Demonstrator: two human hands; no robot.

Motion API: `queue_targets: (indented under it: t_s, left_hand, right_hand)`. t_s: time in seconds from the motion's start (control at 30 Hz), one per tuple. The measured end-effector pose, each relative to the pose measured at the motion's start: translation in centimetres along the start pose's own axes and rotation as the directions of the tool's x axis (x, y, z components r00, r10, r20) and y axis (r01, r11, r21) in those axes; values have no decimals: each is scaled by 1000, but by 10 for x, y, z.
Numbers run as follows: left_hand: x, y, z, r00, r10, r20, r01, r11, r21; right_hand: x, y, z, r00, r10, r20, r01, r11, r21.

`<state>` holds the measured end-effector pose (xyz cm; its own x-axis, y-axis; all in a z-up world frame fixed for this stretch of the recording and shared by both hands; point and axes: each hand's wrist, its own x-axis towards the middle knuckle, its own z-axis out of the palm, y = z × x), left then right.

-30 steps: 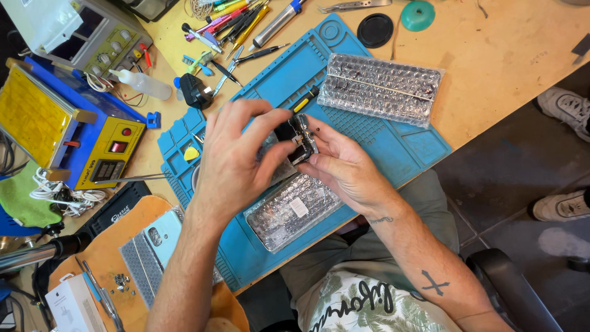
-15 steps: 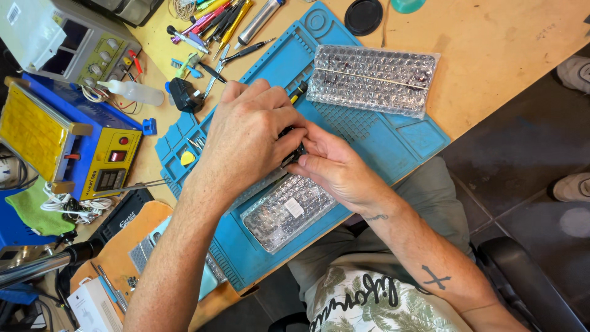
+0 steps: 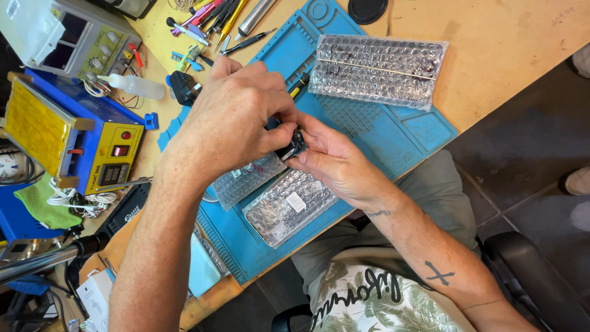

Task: The person handles various electronic components, moves a coil of wire, unboxes a charging cable, and handles several circuit boards and mobile phone parts at a workbench.

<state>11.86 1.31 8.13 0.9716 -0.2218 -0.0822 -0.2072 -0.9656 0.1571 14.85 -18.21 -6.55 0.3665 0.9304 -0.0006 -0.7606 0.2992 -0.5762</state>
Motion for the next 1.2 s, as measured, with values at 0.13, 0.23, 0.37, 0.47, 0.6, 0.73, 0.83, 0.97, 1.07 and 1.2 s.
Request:
queue_targets:
  t_s: [0.13, 0.23, 0.37, 0.47, 0.6, 0.73, 0.83, 0.97, 1.07, 1.2]
  left_hand:
    - [5, -4, 9, 993, 54, 103, -76, 971, 228]
    - [9, -2, 8, 993, 89, 77, -105, 966, 237]
    - [12, -1, 3, 987, 87, 132, -114, 969, 221]
    - [11, -2, -1, 984, 91, 155, -122, 970, 211]
    - [11, -3, -3, 980, 61, 187, -97, 977, 189]
    - [13, -2, -4, 973, 53, 223, -100, 974, 203]
    - [12, -3, -4, 973, 68, 219, -115, 971, 211]
    - [13, -2, -6, 968, 51, 247, -108, 969, 222]
    - [12, -2, -8, 965, 38, 261, -91, 977, 194]
    - [10, -3, -10, 974, 36, 225, -65, 990, 123]
  right_hand:
    - [1, -1, 5, 998, -35, 59, 33, 998, 47]
    - [1, 2, 4, 998, -38, 52, 37, 999, 24]
    - [0, 5, 2, 999, -31, 41, 32, 999, -26]
    - [0, 7, -1, 999, -21, 39, 23, 999, -31]
    - [0, 1, 3, 1000, 0, 15, 1, 995, -97]
    - [-1, 1, 6, 1000, -11, 10, 13, 992, -128]
    - [0, 0, 7, 1000, -9, 19, 11, 991, -136]
    - [0, -1, 8, 999, -37, 26, 41, 983, -177]
    - [0, -8, 12, 999, -25, 40, 31, 987, -157]
    - [-1, -10, 14, 999, 0, 34, 4, 992, -127]
